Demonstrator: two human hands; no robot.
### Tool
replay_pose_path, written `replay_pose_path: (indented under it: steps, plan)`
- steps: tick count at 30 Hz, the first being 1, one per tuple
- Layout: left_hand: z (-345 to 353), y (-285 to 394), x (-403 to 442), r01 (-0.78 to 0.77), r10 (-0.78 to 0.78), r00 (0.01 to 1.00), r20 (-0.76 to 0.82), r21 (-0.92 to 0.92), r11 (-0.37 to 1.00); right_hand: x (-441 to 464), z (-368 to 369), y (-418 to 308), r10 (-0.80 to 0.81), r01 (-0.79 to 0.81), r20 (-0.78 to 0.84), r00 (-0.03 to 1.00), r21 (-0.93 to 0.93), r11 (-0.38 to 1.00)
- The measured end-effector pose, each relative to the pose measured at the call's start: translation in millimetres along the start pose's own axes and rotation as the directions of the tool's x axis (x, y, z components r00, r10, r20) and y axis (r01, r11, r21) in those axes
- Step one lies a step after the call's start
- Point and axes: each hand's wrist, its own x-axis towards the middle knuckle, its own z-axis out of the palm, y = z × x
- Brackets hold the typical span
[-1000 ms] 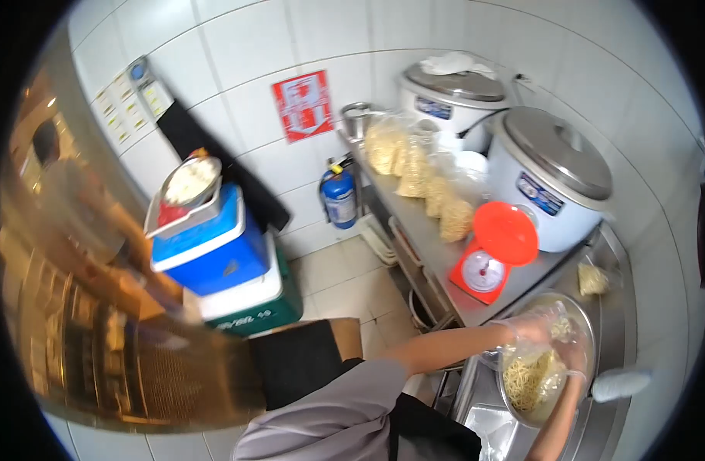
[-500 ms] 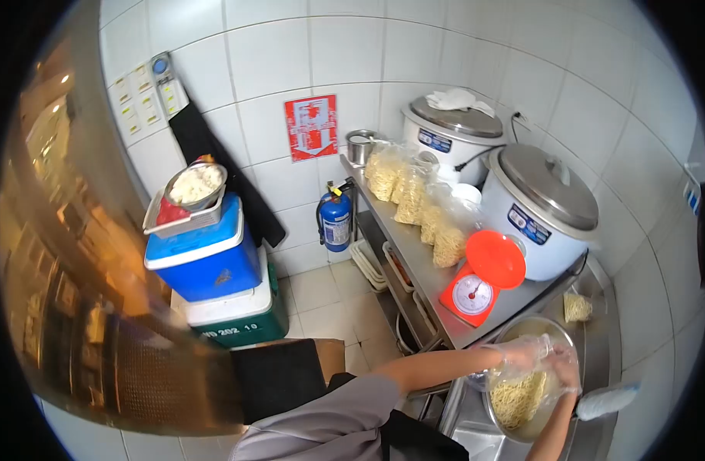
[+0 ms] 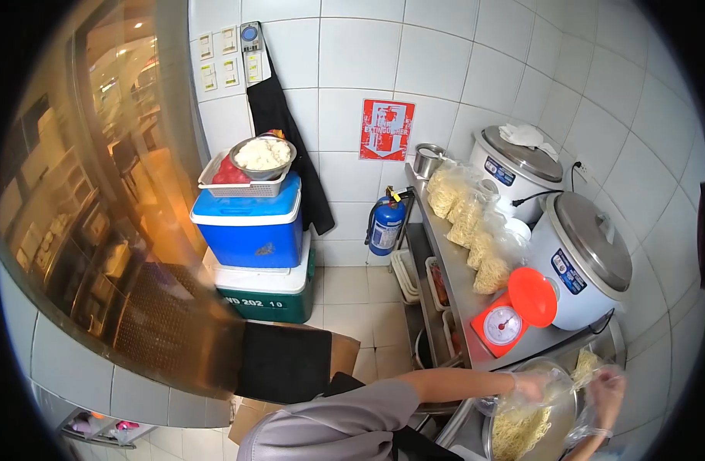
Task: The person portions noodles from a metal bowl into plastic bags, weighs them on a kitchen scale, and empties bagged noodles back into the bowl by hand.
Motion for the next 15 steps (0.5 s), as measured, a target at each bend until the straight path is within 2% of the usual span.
replay_pose_path:
  steps: [1, 2, 3, 5, 7, 8, 9, 10, 11, 14, 15]
  plan:
    - [5, -11, 6, -0.014, 0.015, 1.000, 0.006, -0.026, 1.000, -5, 12, 18, -0.045, 0.046, 0.033, 0.998, -0.034, 0.998]
    - [9, -16, 10, -0.029, 0.030, 0.999, 0.018, -0.054, 0.998, 1, 17, 57, -0.188, 0.190, 0.035, 0.982, -0.261, 0.947]
    - [1, -6, 1, -0.009, 0.009, 0.999, 0.033, -0.020, 1.000, 7, 20, 95, -0.313, 0.305, 0.063, 0.948, -0.474, 0.826]
    - [-15, 25, -25, 0.020, -0.024, 0.994, 0.107, 0.046, 0.999, -10, 43, 86, 0.046, 0.044, 0.091, 0.995, -0.790, 0.611]
    - [18, -46, 19, -0.169, 0.170, 0.985, -0.030, 0.012, 0.986, -2, 29, 191, 0.292, -0.178, 0.106, 0.951, -0.585, 0.791]
    - [25, -62, 35, -0.274, 0.307, 0.947, -0.096, 0.259, 0.926, 14, 11, 233, -0.063, 0.235, 0.256, 0.965, -0.728, 0.645]
    - [13, -49, 30, -0.354, 0.386, 0.918, -0.087, 0.258, 0.899, 9, 14, 181, 0.034, 0.043, 0.100, 0.994, -0.671, 0.740]
    - [-15, -13, 21, -0.396, 0.404, 0.915, -0.009, 0.187, 0.899, 1, 22, 112, 0.132, -0.146, -0.065, 0.989, -0.554, 0.820]
    - [-34, 9, 11, -0.418, 0.422, 0.906, -0.026, 0.098, 0.903, -7, 30, 42, 0.223, -0.297, -0.222, 0.949, -0.398, 0.868]
    - [-93, 78, -24, -0.518, 0.498, 0.853, -0.156, -0.141, 0.843, 7, 38, -49, -0.020, -0.091, -0.201, 0.979, -0.526, 0.846]
    - [-110, 71, -8, -0.418, 0.408, 0.907, -0.102, -0.114, 0.901, 14, 40, -65, -0.030, -0.063, -0.223, 0.974, -0.399, 0.915]
